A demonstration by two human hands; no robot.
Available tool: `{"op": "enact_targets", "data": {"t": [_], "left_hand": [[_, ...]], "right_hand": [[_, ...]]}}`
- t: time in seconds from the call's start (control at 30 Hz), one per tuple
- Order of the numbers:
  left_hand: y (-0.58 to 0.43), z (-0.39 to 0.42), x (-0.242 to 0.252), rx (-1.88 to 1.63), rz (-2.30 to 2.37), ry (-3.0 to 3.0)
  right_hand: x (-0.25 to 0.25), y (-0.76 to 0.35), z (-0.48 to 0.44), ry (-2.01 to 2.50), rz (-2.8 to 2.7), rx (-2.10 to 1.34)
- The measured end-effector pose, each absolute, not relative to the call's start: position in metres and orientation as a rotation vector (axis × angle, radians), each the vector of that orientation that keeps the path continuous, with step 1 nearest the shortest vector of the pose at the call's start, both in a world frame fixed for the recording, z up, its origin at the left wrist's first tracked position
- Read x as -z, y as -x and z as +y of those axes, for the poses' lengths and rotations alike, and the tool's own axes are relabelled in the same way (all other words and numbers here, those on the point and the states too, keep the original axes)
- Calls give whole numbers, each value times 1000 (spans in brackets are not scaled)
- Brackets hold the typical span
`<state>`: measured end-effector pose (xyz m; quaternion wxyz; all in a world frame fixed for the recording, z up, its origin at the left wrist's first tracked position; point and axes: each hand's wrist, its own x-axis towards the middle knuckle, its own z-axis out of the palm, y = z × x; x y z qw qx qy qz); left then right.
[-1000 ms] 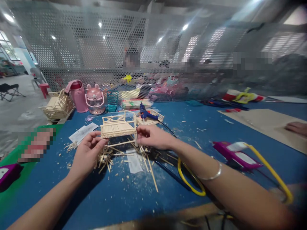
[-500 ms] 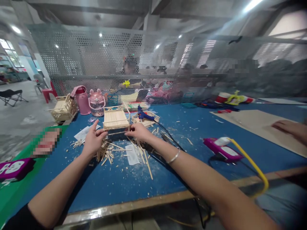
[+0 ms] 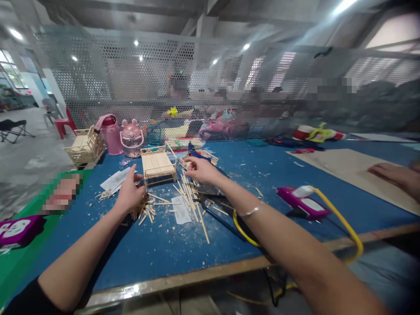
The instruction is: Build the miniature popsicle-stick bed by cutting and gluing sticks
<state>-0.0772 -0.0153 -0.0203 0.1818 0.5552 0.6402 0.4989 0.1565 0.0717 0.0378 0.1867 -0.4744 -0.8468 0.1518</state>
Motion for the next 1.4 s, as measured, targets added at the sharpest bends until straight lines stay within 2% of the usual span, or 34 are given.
{"op": "enact_targets", "data": {"t": [0.07,0.17,0.27,0.37,0.57,0.97,1.17,1.3,1.4], "left_hand": [[79,-26,14,-1440,1984,-1642],[73,-42,4,-1535,1964,-1834],[55,-50,-3,-1511,1789,-2040],[33,-52,-7,-1330,1575,-2266],[12,-48,-13,-1042,1370,-2416],[27,-52,11,-1027,1479,-2345],[43,-54,1,-1015,1808,-2219],[55,-53,-2,-678,2018,-2243],[63,-53,-3,-430,2077,-2251]], "right_hand": [[-50,-184,47,1360,-2414,-339],[-50,-221,-4,1560,-2638,-88],[-28,-240,-47,1596,-2708,-137],[1,-243,-65,1591,-2570,-17],[24,-243,-60,1544,-2386,18],[5,-226,-26,1983,-2246,58],[-8,-225,4,2066,-2367,191],[-28,-205,14,1863,-2518,204],[-39,-174,10,1296,-2799,-16]]}}
